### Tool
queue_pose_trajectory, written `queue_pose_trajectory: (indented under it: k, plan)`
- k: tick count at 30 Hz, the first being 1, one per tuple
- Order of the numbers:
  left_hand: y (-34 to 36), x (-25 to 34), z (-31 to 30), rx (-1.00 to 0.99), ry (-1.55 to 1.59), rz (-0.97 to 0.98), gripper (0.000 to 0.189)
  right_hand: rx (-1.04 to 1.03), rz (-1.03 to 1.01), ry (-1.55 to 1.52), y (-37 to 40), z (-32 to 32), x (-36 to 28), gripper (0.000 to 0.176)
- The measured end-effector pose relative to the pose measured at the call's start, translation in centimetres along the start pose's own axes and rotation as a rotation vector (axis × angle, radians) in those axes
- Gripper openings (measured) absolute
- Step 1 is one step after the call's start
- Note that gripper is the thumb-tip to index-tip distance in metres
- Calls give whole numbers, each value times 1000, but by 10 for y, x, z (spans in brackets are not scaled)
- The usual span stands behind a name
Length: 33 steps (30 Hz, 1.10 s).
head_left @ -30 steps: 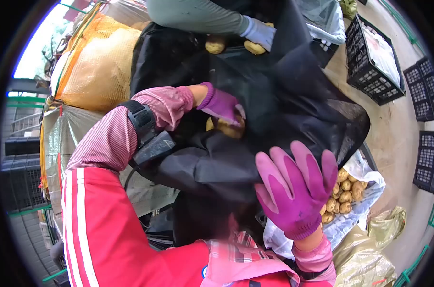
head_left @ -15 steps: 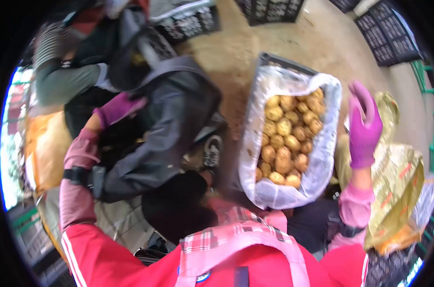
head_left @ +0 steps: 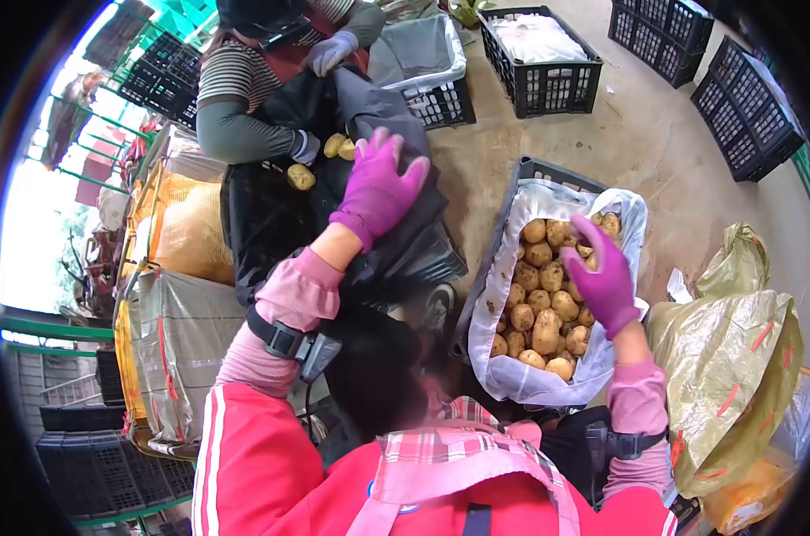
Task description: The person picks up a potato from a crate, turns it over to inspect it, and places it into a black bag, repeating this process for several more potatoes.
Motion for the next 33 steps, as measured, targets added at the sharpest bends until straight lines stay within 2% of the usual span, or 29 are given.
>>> queue_pose_trajectory:
  k: [1, 2, 3, 5, 7, 9, 10, 12, 13, 14, 17, 18, 20, 21, 23, 24, 26, 29, 30, 31, 32, 33]
  plan:
    - [2, 9, -5, -65, -169, 44, 48, -26, -71, 59, -4, 16, -1, 57]
    - [4, 16, -6, -132, -332, 92, 46, -96, -55, 52, -9, 33, -8, 62]
    - [5, 25, -2, -202, -481, 142, 44, -204, -70, -44, -13, 48, -17, 62]
    - [5, 37, 3, -348, -650, 146, 35, -410, 69, -239, -16, 72, -18, 60]
    - [3, 47, 9, -517, -816, 217, 28, -466, 103, -125, -7, 89, 0, 56]
    - [8, 60, 12, -576, -855, 239, 27, -465, 137, 25, 9, 103, 46, 56]
    - [14, 64, 14, -604, -877, 240, 27, -525, 241, 109, 20, 111, 77, 57]
    - [37, 71, 26, -493, -843, 322, 23, -643, 458, 282, 42, 120, 136, 59]
    - [48, 72, 36, -439, -821, 363, 22, -565, 506, 291, 46, 120, 146, 61]
    - [56, 66, 54, -584, -625, 267, 20, -486, 551, 304, 48, 119, 157, 63]
    - [76, 76, 58, -618, -496, 254, 23, -222, 592, 389, 17, 111, 173, 69]
    - [68, 76, 56, -608, -298, 196, 32, -98, 571, 434, 0, 111, 173, 70]
    - [69, 76, 61, -523, -236, 219, 35, 87, 616, 421, -41, 117, 178, 74]
    - [69, 76, 62, -475, -209, 230, 36, 128, 696, 340, -61, 120, 183, 76]
    - [73, 77, 69, -644, -64, 189, 40, 166, 847, 309, -90, 134, 197, 76]
    - [75, 77, 72, -726, 11, 169, 41, 209, 851, 340, -95, 136, 195, 76]
    - [83, 79, 76, -745, 47, 252, 45, 293, 869, 399, -93, 141, 193, 76]
    - [89, 83, 79, -682, 131, 340, 53, 119, 653, 61, -90, 127, 260, 74]
    - [88, 86, 78, -638, 162, 365, 56, 124, 961, -505, -74, 117, 240, 63]
    - [85, 88, 77, -614, 194, 350, 60, 120, 924, -648, -65, 103, 231, 52]
    - [83, 91, 75, -593, 227, 335, 65, -12, 862, -760, -57, 90, 224, 48]
    - [80, 93, 74, -573, 257, 321, 69, -177, 803, -836, -50, 72, 195, 53]
Point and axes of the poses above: each hand's wrist, its own y-axis away from the middle knuckle, its own z-axis out of the palm, x = y × z, the point moved 3 cm from there along -y, towards the middle knuckle, and after that the axes turned 4 degrees about z, right-handed, at the moved point
